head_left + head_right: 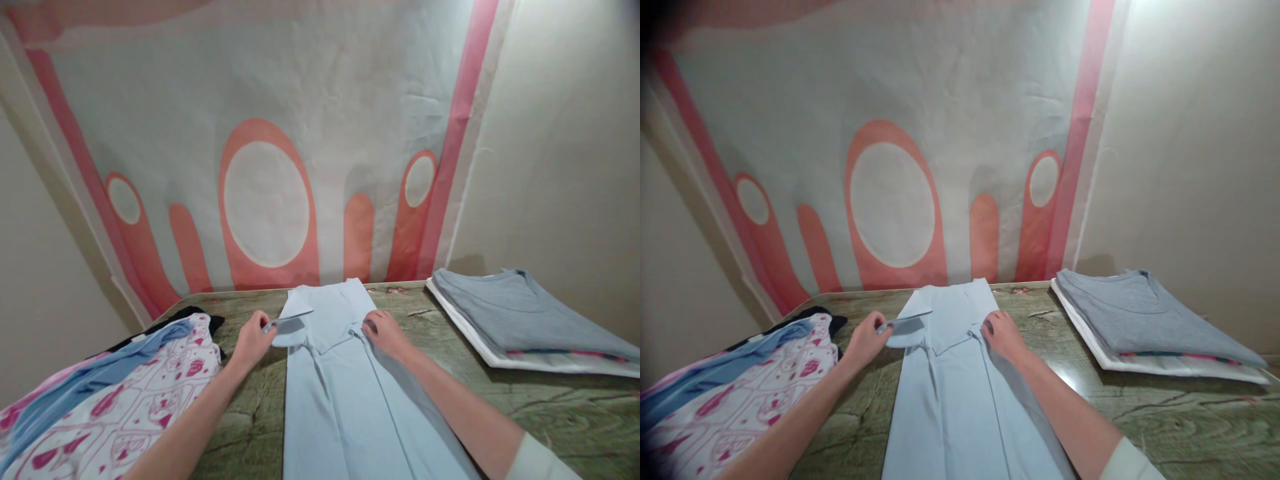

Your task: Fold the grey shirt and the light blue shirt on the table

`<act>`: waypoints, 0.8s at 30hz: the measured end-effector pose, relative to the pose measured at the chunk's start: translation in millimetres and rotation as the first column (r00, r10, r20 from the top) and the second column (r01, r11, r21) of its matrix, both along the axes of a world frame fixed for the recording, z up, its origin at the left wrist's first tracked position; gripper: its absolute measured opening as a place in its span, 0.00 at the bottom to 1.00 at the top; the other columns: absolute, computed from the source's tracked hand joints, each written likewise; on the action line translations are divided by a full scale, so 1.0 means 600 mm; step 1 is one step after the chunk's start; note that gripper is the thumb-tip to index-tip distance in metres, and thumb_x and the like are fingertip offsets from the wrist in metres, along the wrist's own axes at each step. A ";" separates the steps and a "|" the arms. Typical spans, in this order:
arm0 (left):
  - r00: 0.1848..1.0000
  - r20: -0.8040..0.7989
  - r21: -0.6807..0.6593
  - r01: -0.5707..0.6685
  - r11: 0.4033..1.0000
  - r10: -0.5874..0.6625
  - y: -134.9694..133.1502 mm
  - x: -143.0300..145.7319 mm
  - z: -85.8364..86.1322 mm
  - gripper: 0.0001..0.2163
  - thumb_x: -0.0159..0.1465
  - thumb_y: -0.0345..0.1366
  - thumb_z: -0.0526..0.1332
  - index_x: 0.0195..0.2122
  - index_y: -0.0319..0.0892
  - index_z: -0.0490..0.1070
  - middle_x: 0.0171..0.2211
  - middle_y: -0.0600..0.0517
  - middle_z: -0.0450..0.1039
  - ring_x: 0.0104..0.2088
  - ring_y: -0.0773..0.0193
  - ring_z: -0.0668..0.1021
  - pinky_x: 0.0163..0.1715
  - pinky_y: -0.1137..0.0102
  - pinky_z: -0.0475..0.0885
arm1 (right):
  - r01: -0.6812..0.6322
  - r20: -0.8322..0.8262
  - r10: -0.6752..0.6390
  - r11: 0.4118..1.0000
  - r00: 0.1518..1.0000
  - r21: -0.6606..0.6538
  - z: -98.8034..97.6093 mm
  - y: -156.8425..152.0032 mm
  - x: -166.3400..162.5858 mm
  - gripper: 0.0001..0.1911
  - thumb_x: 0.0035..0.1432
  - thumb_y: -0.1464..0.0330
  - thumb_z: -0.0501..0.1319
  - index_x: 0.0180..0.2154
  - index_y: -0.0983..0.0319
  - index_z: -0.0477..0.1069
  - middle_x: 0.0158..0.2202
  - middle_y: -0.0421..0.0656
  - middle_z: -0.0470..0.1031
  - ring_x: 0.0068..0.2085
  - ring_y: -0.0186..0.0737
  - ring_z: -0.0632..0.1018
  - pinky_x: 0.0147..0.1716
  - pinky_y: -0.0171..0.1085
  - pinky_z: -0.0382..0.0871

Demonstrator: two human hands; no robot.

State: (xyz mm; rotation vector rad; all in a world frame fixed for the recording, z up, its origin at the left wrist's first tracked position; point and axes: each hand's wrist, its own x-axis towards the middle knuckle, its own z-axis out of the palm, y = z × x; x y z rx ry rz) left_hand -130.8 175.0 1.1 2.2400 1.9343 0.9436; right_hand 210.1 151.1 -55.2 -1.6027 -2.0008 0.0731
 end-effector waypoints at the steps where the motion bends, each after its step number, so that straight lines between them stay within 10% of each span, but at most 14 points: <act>1: 1.000 -0.010 -0.041 -0.005 0.999 0.005 -0.006 -0.020 -0.008 0.04 0.53 0.34 0.55 0.28 0.43 0.58 0.25 0.57 0.65 0.28 0.65 0.71 0.29 0.73 0.63 | -0.002 0.007 0.002 1.000 1.000 -0.003 0.003 -0.002 -0.002 0.10 0.58 0.67 0.54 0.37 0.64 0.71 0.38 0.47 0.72 0.43 0.41 0.69 0.45 0.37 0.58; 7: 0.986 -0.118 -0.033 0.118 0.992 -0.121 -0.009 -0.046 -0.032 0.17 0.48 0.30 0.55 0.41 0.41 0.62 0.41 0.47 0.69 0.46 0.56 0.71 0.48 0.64 0.64 | -0.052 0.056 0.052 0.999 0.997 -0.013 0.019 -0.015 -0.015 0.18 0.53 0.58 0.59 0.41 0.63 0.69 0.42 0.47 0.70 0.44 0.42 0.69 0.45 0.38 0.58; 13: 0.925 -0.096 -0.046 0.364 0.930 -0.367 0.069 0.098 -0.005 0.13 0.56 0.33 0.55 0.44 0.40 0.65 0.44 0.47 0.69 0.46 0.61 0.72 0.48 0.68 0.65 | -0.056 0.071 0.057 0.998 0.996 -0.017 0.023 -0.025 -0.029 0.12 0.50 0.63 0.61 0.36 0.62 0.70 0.39 0.45 0.68 0.42 0.41 0.69 0.43 0.36 0.60; 24: 0.974 -0.164 -0.267 0.108 0.958 -0.156 0.216 0.188 -0.055 0.15 0.51 0.45 0.61 0.32 0.38 0.70 0.33 0.44 0.74 0.35 0.56 0.75 0.33 0.69 0.66 | 0.003 0.025 -0.003 1.000 1.000 -0.011 0.009 -0.020 -0.030 0.02 0.53 0.71 0.55 0.29 0.60 0.66 0.31 0.41 0.69 0.32 0.36 0.70 0.32 0.33 0.59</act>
